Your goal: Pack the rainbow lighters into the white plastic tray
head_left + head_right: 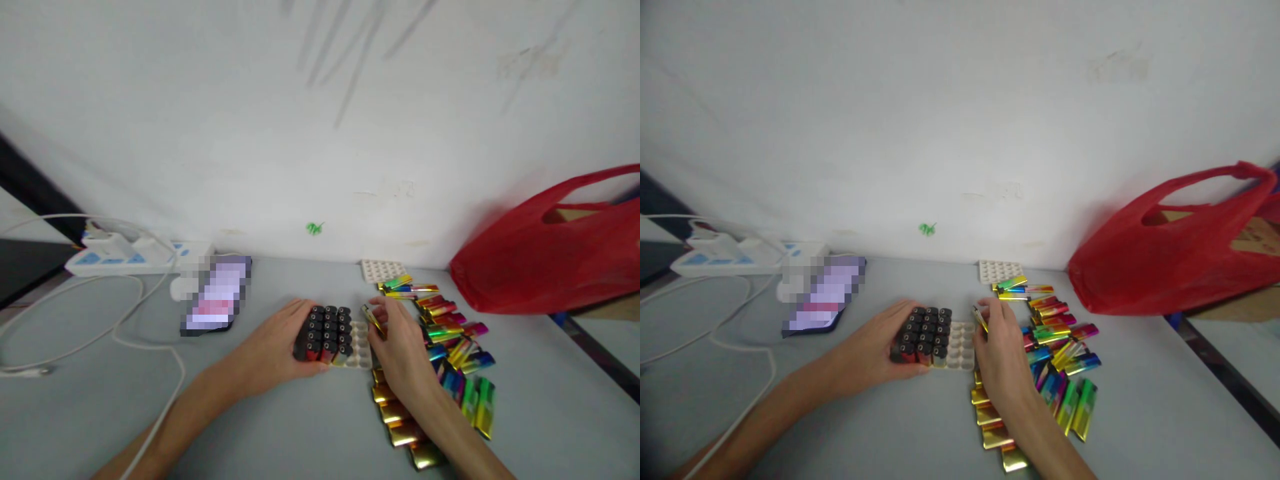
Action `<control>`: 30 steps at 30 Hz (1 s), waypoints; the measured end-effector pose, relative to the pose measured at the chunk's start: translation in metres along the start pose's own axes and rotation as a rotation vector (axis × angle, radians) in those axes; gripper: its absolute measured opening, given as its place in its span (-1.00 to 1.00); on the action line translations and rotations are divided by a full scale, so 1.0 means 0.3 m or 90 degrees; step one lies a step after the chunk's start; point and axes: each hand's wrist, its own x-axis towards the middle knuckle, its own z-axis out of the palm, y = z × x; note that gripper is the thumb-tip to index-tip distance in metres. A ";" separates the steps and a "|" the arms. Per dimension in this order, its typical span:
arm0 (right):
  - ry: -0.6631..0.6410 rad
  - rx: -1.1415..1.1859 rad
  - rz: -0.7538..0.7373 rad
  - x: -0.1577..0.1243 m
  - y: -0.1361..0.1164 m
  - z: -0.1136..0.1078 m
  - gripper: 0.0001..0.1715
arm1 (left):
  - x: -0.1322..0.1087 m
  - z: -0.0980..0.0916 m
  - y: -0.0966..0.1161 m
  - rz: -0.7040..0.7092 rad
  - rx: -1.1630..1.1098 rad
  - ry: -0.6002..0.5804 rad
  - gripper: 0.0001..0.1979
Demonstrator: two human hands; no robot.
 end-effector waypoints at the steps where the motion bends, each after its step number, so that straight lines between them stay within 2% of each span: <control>1: 0.009 0.013 0.005 0.001 -0.003 -0.001 -0.57 | 0.000 0.000 0.000 -0.001 0.002 0.000 -0.46; 7: 0.015 0.132 0.030 0.015 -0.045 -0.019 -0.65 | 0.002 -0.003 0.009 -0.003 -0.001 -0.006 -0.42; 9: -0.030 0.265 0.074 0.020 -0.066 -0.028 -0.63 | 0.003 -0.004 0.010 -0.003 -0.001 -0.006 -0.43; 12: -0.115 0.498 0.180 0.022 -0.094 -0.037 -0.51 | 0.003 -0.004 0.008 -0.005 0.003 -0.010 -0.45; 15: -0.148 0.617 0.253 0.017 -0.107 -0.038 -0.53 | 0.004 -0.002 0.002 -0.001 0.003 -0.010 -0.43; 20: -0.156 0.700 0.292 0.011 -0.101 -0.028 -0.44 | 0.002 -0.002 0.001 0.002 0.000 -0.003 -0.49; 25: -0.157 0.745 0.253 0.006 -0.111 -0.028 -0.61 | 0.000 -0.003 0.002 0.005 -0.003 -0.003 -0.51; 30: -0.199 0.777 0.308 0.005 -0.129 -0.034 -0.60 | 0.001 0.000 -0.002 0.006 -0.009 0.003 -0.46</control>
